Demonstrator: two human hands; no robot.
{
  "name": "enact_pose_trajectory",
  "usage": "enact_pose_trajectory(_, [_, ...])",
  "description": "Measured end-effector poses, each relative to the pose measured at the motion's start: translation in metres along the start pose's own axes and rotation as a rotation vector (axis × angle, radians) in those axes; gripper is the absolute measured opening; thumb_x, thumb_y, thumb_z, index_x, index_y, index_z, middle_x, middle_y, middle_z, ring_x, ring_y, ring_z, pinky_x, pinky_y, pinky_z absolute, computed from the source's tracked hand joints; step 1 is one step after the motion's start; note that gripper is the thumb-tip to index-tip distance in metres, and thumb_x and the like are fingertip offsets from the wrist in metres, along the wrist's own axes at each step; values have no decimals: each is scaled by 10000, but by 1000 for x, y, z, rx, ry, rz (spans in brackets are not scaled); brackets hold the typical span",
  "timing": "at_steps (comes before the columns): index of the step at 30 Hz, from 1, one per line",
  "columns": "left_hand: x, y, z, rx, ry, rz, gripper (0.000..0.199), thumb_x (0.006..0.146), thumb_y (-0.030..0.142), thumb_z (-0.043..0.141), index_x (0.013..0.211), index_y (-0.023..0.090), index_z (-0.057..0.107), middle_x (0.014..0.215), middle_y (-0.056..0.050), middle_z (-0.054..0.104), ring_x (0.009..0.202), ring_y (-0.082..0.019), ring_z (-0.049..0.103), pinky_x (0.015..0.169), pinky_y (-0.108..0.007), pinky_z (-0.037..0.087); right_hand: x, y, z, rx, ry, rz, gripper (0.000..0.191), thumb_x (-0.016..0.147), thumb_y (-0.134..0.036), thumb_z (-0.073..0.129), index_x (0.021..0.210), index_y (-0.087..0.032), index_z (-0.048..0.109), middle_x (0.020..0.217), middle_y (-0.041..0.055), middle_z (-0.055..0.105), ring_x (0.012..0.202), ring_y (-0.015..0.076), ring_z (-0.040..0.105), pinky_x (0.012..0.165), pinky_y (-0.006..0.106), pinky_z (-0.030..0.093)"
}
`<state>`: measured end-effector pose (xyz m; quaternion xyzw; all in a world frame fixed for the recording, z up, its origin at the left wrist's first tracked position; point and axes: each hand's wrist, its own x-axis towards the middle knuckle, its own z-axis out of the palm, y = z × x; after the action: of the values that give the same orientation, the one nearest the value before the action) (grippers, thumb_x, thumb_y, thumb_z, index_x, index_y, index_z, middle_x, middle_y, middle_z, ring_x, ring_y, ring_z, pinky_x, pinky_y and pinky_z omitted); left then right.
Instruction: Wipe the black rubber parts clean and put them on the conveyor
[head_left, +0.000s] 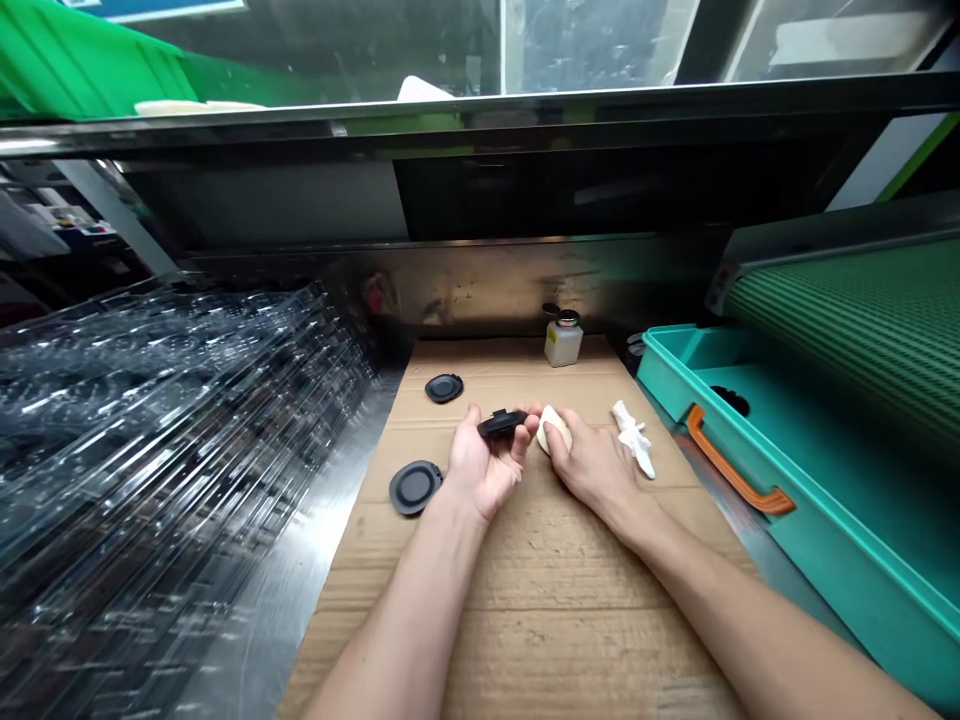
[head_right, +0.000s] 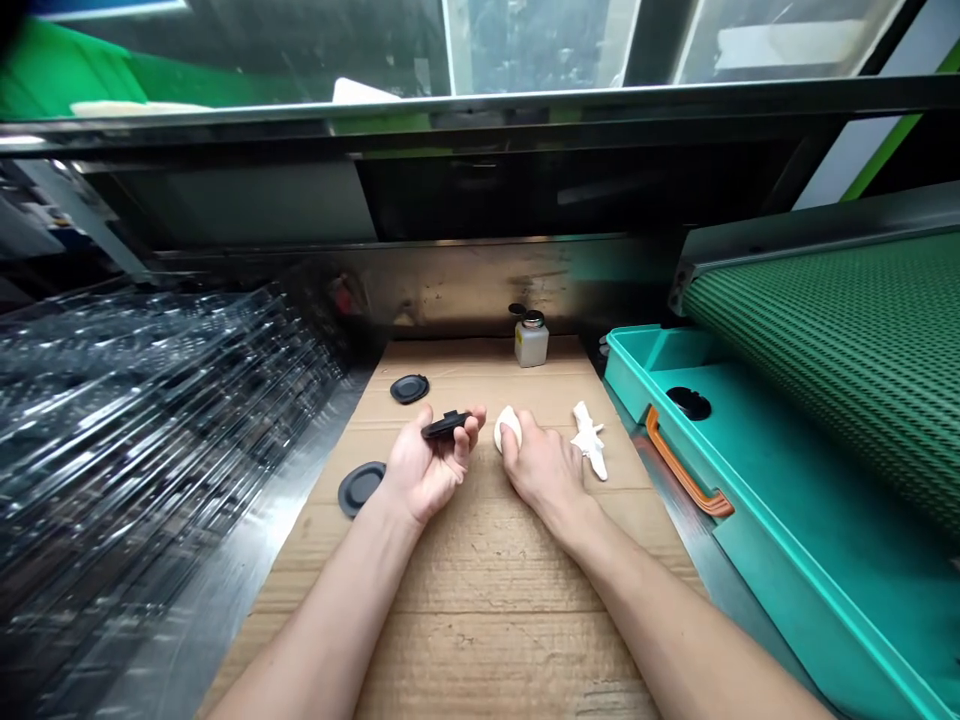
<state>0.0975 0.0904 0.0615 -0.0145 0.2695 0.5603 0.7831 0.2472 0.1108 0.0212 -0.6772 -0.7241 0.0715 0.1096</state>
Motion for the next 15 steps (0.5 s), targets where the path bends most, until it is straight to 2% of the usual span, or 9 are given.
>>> enact_pose_trajectory(6, [1, 1, -2, -4, -7, 4, 551, 974, 514, 254, 936, 62, 567, 906, -191, 667, 664, -159, 678, 485, -187, 561, -1, -1, 1, -16, 7, 2, 510, 971, -549, 264, 1354, -286, 474, 927, 98, 695, 848, 280, 654, 717, 347, 413])
enact_pose_trajectory(9, [1, -2, -1, 94, -48, 52, 592, 941, 587, 287, 906, 78, 587, 889, -172, 670, 651, -171, 672, 495, -224, 565, -2, -1, 0, -15, 17, 3, 492, 967, -546, 289, 1353, -301, 471, 906, 89, 695, 833, 283, 657, 695, 341, 410])
enact_pose_trajectory(10, [0, -5, 0, 170, -66, 120, 574, 920, 605, 343, 920, 91, 597, 888, -155, 673, 648, -175, 668, 495, -238, 561, -2, -1, -1, -14, 19, 2, 485, 965, -543, 298, 1350, -304, 471, 898, 87, 695, 828, 285, 658, 686, 339, 407])
enact_pose_trajectory(12, [-2, -12, 2, 380, -92, 357, 442, 848, 550, 564, 966, 129, 626, 920, -118, 679, 692, -184, 665, 531, -248, 556, -2, -1, -1, -14, 21, 1, 475, 966, -530, 300, 1337, -297, 482, 887, 91, 696, 823, 287, 658, 677, 338, 402])
enact_pose_trajectory(14, [-6, -22, 3, 583, -124, 626, 338, 741, 367, 753, 1000, 170, 663, 1017, -106, 680, 863, -222, 659, 653, -266, 563, -2, 1, -1, -4, 5, -4, 464, 967, -509, 300, 1326, -287, 492, 875, 93, 696, 811, 285, 658, 671, 337, 397])
enact_pose_trajectory(15, [-8, -26, 3, 650, -148, 719, 349, 700, 284, 790, 1015, 184, 677, 1068, -109, 674, 976, -247, 633, 737, -282, 559, -1, 2, -1, 8, -5, -11, 455, 963, -498, 312, 1321, -286, 495, 868, 90, 696, 802, 282, 657, 668, 333, 395])
